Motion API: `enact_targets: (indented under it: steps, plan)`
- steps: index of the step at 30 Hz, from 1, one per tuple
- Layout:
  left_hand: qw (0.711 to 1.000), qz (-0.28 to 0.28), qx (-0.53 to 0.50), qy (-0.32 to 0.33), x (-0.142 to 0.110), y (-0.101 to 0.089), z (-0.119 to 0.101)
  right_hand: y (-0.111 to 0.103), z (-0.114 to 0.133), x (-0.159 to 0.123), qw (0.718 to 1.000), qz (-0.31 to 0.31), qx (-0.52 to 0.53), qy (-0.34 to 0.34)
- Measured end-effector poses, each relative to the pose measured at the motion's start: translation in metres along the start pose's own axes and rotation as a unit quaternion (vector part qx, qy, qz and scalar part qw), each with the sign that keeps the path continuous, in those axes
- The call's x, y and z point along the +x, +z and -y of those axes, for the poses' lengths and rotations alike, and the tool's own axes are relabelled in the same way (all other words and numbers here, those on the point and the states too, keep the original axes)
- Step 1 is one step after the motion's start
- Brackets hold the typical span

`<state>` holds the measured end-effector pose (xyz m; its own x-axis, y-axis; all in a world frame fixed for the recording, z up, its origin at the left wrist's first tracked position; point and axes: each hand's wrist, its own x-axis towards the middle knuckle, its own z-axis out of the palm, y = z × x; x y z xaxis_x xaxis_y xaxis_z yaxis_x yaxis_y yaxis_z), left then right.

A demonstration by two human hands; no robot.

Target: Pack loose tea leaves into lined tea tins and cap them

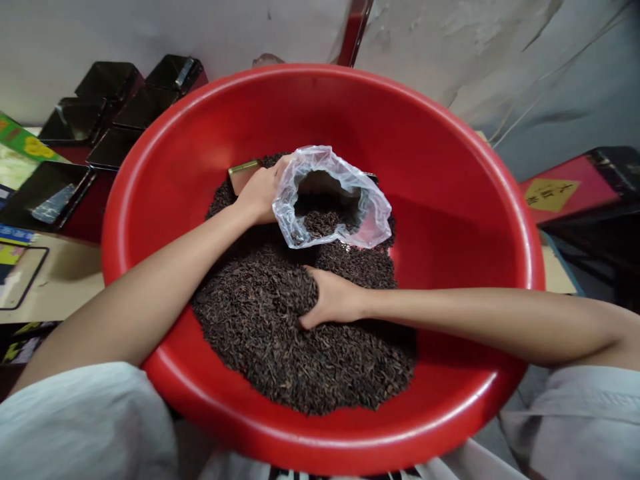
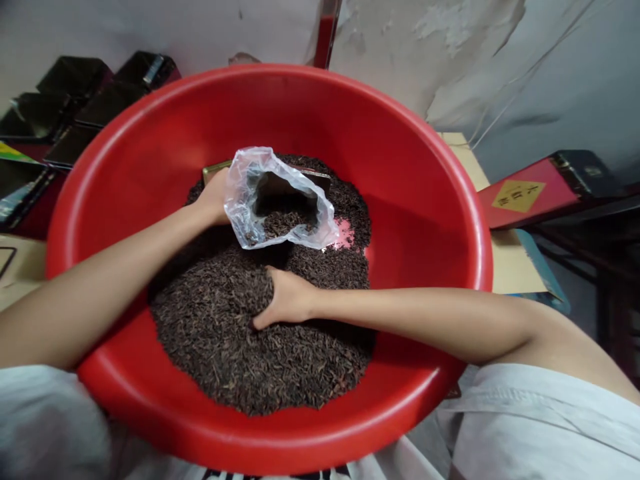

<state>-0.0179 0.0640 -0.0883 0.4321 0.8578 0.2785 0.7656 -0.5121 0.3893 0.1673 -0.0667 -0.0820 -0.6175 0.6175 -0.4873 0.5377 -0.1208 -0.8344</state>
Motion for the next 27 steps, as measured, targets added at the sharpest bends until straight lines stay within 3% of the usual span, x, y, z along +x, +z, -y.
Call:
enact_targets:
  steps: [5, 11, 15, 18, 24, 27]
  plan:
    - [0.999, -0.008, 0.042, 0.002, -0.001, 0.001, 0.0, 0.002, 0.004, 0.007, 0.992, -0.022, 0.121, 0.039]
    - [0.998, -0.002, 0.065, -0.001, 0.0, 0.0, -0.003, 0.001, 0.028, -0.006, 0.953, 0.006, 0.288, 0.089]
    - [0.999, 0.001, 0.042, -0.001, -0.002, 0.0, -0.004, -0.002, 0.047, -0.021, 0.935, 0.069, 0.339, 0.073]
    - [0.999, -0.006, 0.038, 0.028, -0.005, 0.0, -0.006, -0.009, 0.059, -0.034, 0.928, 0.084, 0.361, 0.043]
    - [0.997, -0.012, 0.014, 0.07, -0.008, 0.003, -0.006, -0.043, 0.067, -0.042, 0.934, 0.001, 0.356, 0.041]
    - [0.996, -0.025, -0.006, 0.08, -0.009, 0.006, -0.006, -0.057, 0.065, -0.034, 0.924, -0.068, 0.377, -0.01]
